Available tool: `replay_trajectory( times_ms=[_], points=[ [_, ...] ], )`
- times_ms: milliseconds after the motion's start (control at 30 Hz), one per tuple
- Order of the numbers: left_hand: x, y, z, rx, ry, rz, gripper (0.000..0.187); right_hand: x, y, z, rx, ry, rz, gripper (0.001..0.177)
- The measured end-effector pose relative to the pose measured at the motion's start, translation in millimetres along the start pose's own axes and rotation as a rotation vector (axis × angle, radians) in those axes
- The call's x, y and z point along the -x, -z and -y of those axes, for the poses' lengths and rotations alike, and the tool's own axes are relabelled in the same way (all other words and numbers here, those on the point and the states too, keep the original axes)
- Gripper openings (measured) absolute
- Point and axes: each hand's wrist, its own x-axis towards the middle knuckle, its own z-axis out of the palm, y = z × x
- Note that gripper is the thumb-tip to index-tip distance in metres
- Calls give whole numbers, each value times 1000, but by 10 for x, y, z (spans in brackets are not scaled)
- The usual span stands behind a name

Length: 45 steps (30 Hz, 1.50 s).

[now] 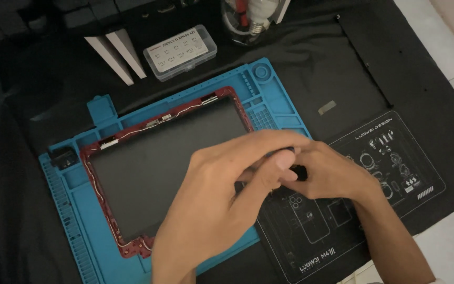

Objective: The person uses a screwdriver to remove screws from a laptop screen bezel, then detaches and reattaches small components and wires along the frame. The person also uses a small black tool to adjust parts on the bezel and handles a white cable connected to the screen assembly.

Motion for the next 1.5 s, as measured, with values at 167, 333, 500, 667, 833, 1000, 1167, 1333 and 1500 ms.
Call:
replay_trajectory(
  times_ms=[167,333,500,667,833,1000,1167,1333,1500],
  points=[
    [48,36,126,-67,39,-24,24,-26,78,176,-10,112,-67,22],
    [36,60,93,-104,42,-77,29,-41,58,204,6,59,-69,22],
    [62,107,70,-50,20,-48,25,-28,35,175,-27,123,-83,21],
    [64,106,98,-74,47,-50,23,-40,45,200,0,95,-61,19],
    [38,69,153,-153,55,-116,31,-30,13,125,39,60,-37,15],
    [57,128,124,-144,3,-159,26,-56,76,257,12,-2,-22,22],
    [96,223,64,-109,82,-212,24,-41,68,247,2,122,-45,13],
    [147,359,77,-37,56,-238,18,-53,54,303,13,91,-46,9],
    [160,457,121,-3,66,-258,17,-81,48,346,54,11,-12,15]
  ],
)
